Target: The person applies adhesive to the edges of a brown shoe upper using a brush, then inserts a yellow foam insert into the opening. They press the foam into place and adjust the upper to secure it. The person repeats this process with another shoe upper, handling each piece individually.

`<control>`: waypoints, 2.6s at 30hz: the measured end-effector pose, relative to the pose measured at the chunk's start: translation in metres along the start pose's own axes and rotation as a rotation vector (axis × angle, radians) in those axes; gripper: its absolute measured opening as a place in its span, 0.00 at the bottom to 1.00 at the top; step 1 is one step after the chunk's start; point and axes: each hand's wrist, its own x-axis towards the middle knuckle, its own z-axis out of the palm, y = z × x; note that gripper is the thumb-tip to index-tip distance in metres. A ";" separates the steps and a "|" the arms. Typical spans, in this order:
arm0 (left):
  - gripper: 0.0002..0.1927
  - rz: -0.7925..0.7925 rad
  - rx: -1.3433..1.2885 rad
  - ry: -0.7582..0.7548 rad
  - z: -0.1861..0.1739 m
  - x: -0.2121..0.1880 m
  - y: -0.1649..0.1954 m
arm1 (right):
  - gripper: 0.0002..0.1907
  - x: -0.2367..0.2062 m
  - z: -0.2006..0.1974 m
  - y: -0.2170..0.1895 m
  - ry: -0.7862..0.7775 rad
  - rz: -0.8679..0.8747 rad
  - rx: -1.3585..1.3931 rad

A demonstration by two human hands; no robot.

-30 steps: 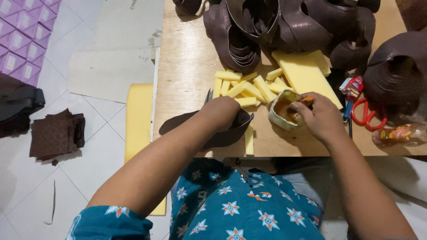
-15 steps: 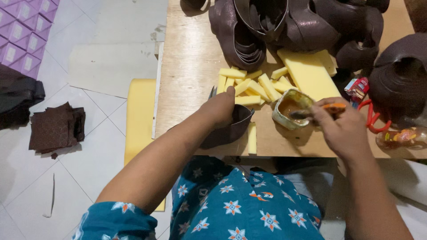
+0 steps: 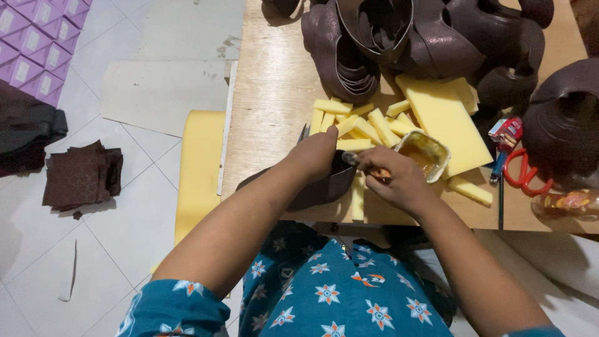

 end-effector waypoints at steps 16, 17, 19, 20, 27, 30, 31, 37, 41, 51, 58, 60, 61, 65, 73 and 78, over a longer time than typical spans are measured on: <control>0.17 -0.006 -0.028 0.032 0.017 0.007 -0.008 | 0.14 0.012 -0.002 0.004 -0.101 -0.234 -0.066; 0.18 0.006 -0.018 0.040 0.016 0.004 -0.006 | 0.15 0.012 -0.002 0.004 -0.100 -0.223 -0.063; 0.15 0.025 -0.005 0.070 0.014 -0.001 0.000 | 0.15 0.012 -0.002 0.004 -0.096 -0.199 -0.061; 0.12 0.031 -0.004 0.094 0.014 -0.005 0.005 | 0.14 0.011 -0.003 0.005 -0.088 -0.141 -0.121; 0.09 0.155 0.108 0.190 0.011 -0.017 0.020 | 0.09 0.002 -0.010 0.018 0.045 -0.052 -0.028; 0.09 0.230 0.176 0.265 0.016 -0.020 0.017 | 0.10 -0.002 0.002 0.023 0.064 0.056 -0.022; 0.09 0.230 0.143 0.293 0.020 -0.020 0.016 | 0.11 -0.004 0.005 0.025 0.062 0.135 -0.040; 0.15 0.221 0.000 0.331 0.027 -0.019 0.004 | 0.08 -0.016 0.014 0.028 0.209 0.148 0.175; 0.18 0.208 -0.085 0.318 0.023 -0.015 -0.003 | 0.12 -0.012 0.018 0.024 0.156 -0.143 -0.024; 0.16 0.377 0.220 0.887 0.026 -0.022 -0.006 | 0.08 -0.004 0.017 0.019 0.164 0.188 0.100; 0.03 0.118 0.116 0.566 0.045 -0.043 0.009 | 0.08 -0.016 0.040 0.012 0.289 0.020 -0.056; 0.08 -0.026 -0.084 0.544 0.053 -0.048 0.016 | 0.08 -0.017 0.043 0.013 0.313 0.030 -0.130; 0.08 -0.026 -0.113 0.541 0.057 -0.052 0.019 | 0.09 -0.018 0.044 0.013 0.323 0.036 -0.166; 0.11 -0.097 -0.168 0.466 0.064 -0.061 0.023 | 0.09 -0.020 0.040 0.016 0.274 0.255 0.167; 0.17 0.034 -0.127 0.517 0.082 -0.077 0.020 | 0.09 -0.032 0.042 0.003 0.252 -0.120 -0.133; 0.10 0.229 0.023 0.669 0.086 -0.088 0.007 | 0.08 -0.029 0.044 0.012 0.264 0.244 -0.063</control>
